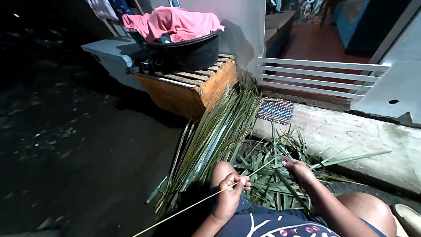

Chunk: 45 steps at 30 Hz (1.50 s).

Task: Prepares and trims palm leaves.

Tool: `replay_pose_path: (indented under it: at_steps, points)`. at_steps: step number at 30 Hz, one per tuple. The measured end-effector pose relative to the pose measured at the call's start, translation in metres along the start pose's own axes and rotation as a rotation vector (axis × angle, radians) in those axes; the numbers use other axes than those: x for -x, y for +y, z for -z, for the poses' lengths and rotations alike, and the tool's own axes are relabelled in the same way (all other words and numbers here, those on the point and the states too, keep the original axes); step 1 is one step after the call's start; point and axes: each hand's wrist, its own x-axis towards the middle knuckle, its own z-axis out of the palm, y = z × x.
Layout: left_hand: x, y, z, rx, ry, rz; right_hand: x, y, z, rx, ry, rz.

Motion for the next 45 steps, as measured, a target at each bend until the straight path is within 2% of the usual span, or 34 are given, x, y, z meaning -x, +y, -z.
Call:
replay_pose_path:
  at_steps: [5, 9, 11, 14, 16, 21, 25, 28, 33, 37, 41, 43, 45]
  points:
    - [-0.002, -0.010, -0.004, -0.080, -0.028, 0.053, -0.021, 0.009, -0.003, 0.169, 0.081, -0.058]
    - [-0.006, -0.007, 0.002, -0.109, -0.010, -0.096, -0.041, 0.023, 0.027, 0.279, 0.258, -0.081]
    - [-0.010, -0.007, 0.009, -0.158, 0.028, -0.147, -0.037, 0.022, 0.039, 0.333, 0.230, -0.148]
    - [-0.017, -0.018, 0.012, -0.287, 0.021, -0.196, -0.019, 0.019, 0.030, 0.323, 0.153, -0.162]
    - [-0.022, -0.025, 0.010, -0.391, 0.001, -0.247, 0.005, 0.006, 0.012, 0.201, 0.047, -0.121]
    - [-0.033, -0.027, -0.005, -0.511, -0.093, -0.317, 0.062, -0.021, -0.028, -0.036, -0.453, -0.002]
    - [-0.034, -0.025, -0.018, -0.619, -0.124, -0.569, 0.076, -0.026, -0.043, -0.119, -0.590, -0.012]
    - [-0.033, -0.024, -0.016, -0.686, -0.164, -0.717, 0.076, -0.027, -0.043, -0.174, -0.567, -0.016]
    - [-0.024, -0.022, -0.008, -0.681, -0.218, -0.809, 0.062, -0.026, -0.036, -0.249, -0.396, -0.018]
    - [-0.018, -0.015, 0.003, -0.641, -0.253, -0.879, 0.032, -0.026, -0.013, -0.256, -0.116, 0.007]
    - [-0.013, -0.013, 0.013, -0.638, -0.171, -0.797, 0.005, -0.020, 0.018, -0.283, 0.131, 0.051]
    - [-0.014, -0.016, 0.014, -0.673, -0.140, -0.745, 0.011, -0.020, 0.018, -0.235, 0.079, 0.093]
    - [-0.018, -0.018, 0.011, -0.711, -0.156, -0.718, 0.031, -0.025, 0.006, -0.129, -0.133, 0.122]
